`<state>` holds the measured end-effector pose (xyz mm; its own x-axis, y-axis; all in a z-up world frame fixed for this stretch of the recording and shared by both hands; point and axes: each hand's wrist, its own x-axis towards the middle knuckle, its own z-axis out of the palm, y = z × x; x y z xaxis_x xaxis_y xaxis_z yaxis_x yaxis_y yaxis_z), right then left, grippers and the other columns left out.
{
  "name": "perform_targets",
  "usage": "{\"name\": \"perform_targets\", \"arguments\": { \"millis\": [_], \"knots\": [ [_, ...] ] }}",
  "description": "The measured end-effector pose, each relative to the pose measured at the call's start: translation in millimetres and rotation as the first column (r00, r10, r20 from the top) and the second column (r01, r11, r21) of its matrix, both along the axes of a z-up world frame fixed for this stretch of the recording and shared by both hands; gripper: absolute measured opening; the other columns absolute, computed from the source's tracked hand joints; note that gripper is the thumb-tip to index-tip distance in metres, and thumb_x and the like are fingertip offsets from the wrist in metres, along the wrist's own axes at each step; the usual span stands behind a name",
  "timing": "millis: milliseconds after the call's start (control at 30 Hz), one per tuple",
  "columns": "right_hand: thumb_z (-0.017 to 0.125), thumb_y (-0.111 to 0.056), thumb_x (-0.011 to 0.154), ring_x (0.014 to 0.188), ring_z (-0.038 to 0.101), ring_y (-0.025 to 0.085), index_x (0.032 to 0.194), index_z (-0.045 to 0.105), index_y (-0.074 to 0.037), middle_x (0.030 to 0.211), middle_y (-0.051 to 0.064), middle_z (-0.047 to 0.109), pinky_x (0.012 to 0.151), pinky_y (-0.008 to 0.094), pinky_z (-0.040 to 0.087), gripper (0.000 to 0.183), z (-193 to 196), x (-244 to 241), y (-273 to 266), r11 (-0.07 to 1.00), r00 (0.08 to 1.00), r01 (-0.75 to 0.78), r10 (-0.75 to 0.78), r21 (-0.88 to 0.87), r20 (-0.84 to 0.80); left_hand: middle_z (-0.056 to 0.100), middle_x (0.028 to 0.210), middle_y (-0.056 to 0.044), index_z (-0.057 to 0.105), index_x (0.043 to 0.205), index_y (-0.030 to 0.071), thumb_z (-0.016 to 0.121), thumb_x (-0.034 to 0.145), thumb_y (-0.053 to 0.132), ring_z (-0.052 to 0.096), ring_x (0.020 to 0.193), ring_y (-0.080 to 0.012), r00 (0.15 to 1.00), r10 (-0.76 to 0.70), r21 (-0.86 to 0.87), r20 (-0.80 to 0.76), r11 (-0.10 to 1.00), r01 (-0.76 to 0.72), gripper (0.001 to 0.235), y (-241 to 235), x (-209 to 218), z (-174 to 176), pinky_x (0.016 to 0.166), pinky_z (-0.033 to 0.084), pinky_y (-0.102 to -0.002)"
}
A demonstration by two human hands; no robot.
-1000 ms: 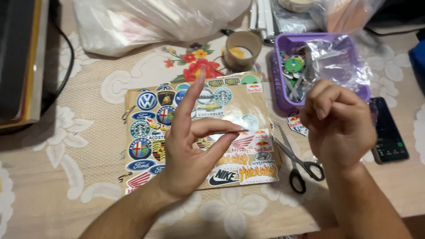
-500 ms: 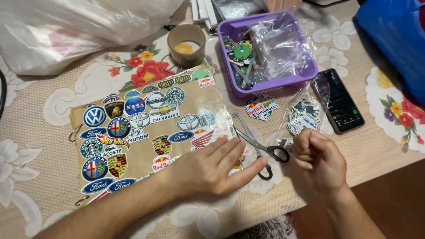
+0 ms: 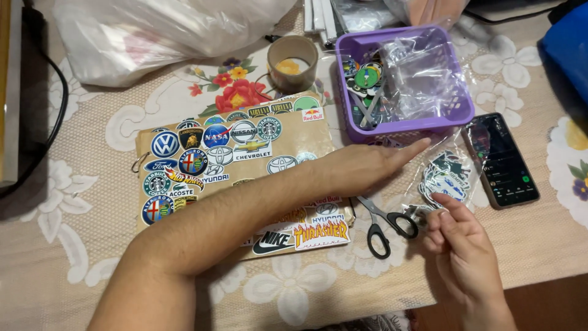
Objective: The person peels individual brand stickers from a cardboard sheet and places them onto a decorated surface. The hands repeatedly lift stickers, remove backing, and press them down in sequence.
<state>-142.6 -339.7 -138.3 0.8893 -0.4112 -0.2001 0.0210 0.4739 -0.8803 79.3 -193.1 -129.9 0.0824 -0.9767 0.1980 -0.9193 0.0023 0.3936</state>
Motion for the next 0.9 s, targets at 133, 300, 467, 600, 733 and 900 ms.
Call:
{"name": "perform_targets", "arguments": {
  "millis": [133, 300, 467, 600, 733, 900],
  "knots": [
    [0.058, 0.000, 0.094, 0.080, 0.057, 0.016, 0.138, 0.053, 0.002, 0.101, 0.015, 0.065, 0.081, 0.023, 0.050, 0.044, 0, 13, 16, 0.992, 0.994, -0.107, 0.105, 0.069, 0.036, 0.064, 0.142, -0.025, -0.012, 0.159, 0.027, 0.050, 0.107, 0.013, 0.071, 0.117, -0.0386, 0.941, 0.046, -0.057, -0.337, 0.996, -0.069, 0.082, 65, -8, 64, 0.103, 0.054, -0.050],
    [0.046, 0.002, 0.096, 0.063, 0.054, 0.020, 0.112, 0.059, 0.006, 0.079, 0.013, 0.054, 0.059, 0.021, 0.036, 0.021, 8, 51, 40, 0.958, 0.959, -0.277, 0.271, -0.074, -0.081, 0.073, 0.135, -0.008, 0.006, 0.159, 0.021, 0.055, 0.103, 0.020, 0.076, 0.078, -0.0212, 0.835, 0.282, -0.075, -0.472, 0.931, -0.357, 0.074, 167, -11, 107, 0.093, 0.051, -0.032],
    [0.064, -0.022, 0.091, 0.084, 0.070, 0.009, 0.100, 0.077, -0.011, 0.094, 0.000, 0.080, 0.077, 0.023, 0.052, 0.020, 51, 101, 66, 0.443, 0.858, -0.499, 0.372, -0.745, -0.353, 0.065, 0.140, -0.012, 0.001, 0.158, 0.014, 0.067, 0.092, 0.039, 0.073, 0.096, -0.0399, 0.804, 0.428, 0.101, -0.412, 0.899, -0.427, 0.097, 198, -18, 62, 0.091, 0.049, -0.043],
    [0.075, -0.031, 0.086, 0.091, 0.064, 0.028, 0.106, 0.069, -0.015, 0.098, 0.006, 0.064, 0.079, 0.040, 0.047, 0.027, 54, 134, 77, -0.174, 0.809, -0.396, 0.399, -0.902, -0.432, 0.054, 0.148, -0.025, -0.013, 0.156, 0.007, 0.078, 0.085, 0.047, 0.050, 0.134, -0.0439, 0.915, 0.268, 0.010, -0.301, 0.961, -0.278, 0.122, 185, -16, 32, 0.109, 0.038, -0.047],
    [0.088, -0.036, 0.072, 0.091, 0.063, 0.031, 0.104, 0.065, -0.016, 0.098, 0.009, 0.063, 0.078, 0.042, 0.048, 0.044, 46, 156, 80, -0.313, 0.712, -0.559, 0.292, -0.768, -0.638, 0.037, 0.158, -0.028, -0.015, 0.155, 0.005, 0.093, 0.067, 0.053, 0.034, 0.149, -0.0391, 0.964, 0.170, 0.020, -0.203, 0.985, -0.169, 0.148, 163, 0, 17, 0.122, 0.020, -0.054],
    [0.084, -0.029, 0.074, 0.091, 0.061, 0.034, 0.101, 0.062, -0.011, 0.098, 0.011, 0.063, 0.079, 0.045, 0.047, 0.039, 49, 159, 90, -0.405, 0.741, -0.427, 0.356, -0.808, -0.570, 0.035, 0.161, -0.026, -0.025, 0.152, 0.011, 0.098, 0.059, 0.049, 0.024, 0.147, -0.0510, 0.914, 0.128, 0.089, -0.384, 0.991, -0.101, 0.159, 171, 19, 27, 0.119, 0.018, -0.050]
  ]
}}
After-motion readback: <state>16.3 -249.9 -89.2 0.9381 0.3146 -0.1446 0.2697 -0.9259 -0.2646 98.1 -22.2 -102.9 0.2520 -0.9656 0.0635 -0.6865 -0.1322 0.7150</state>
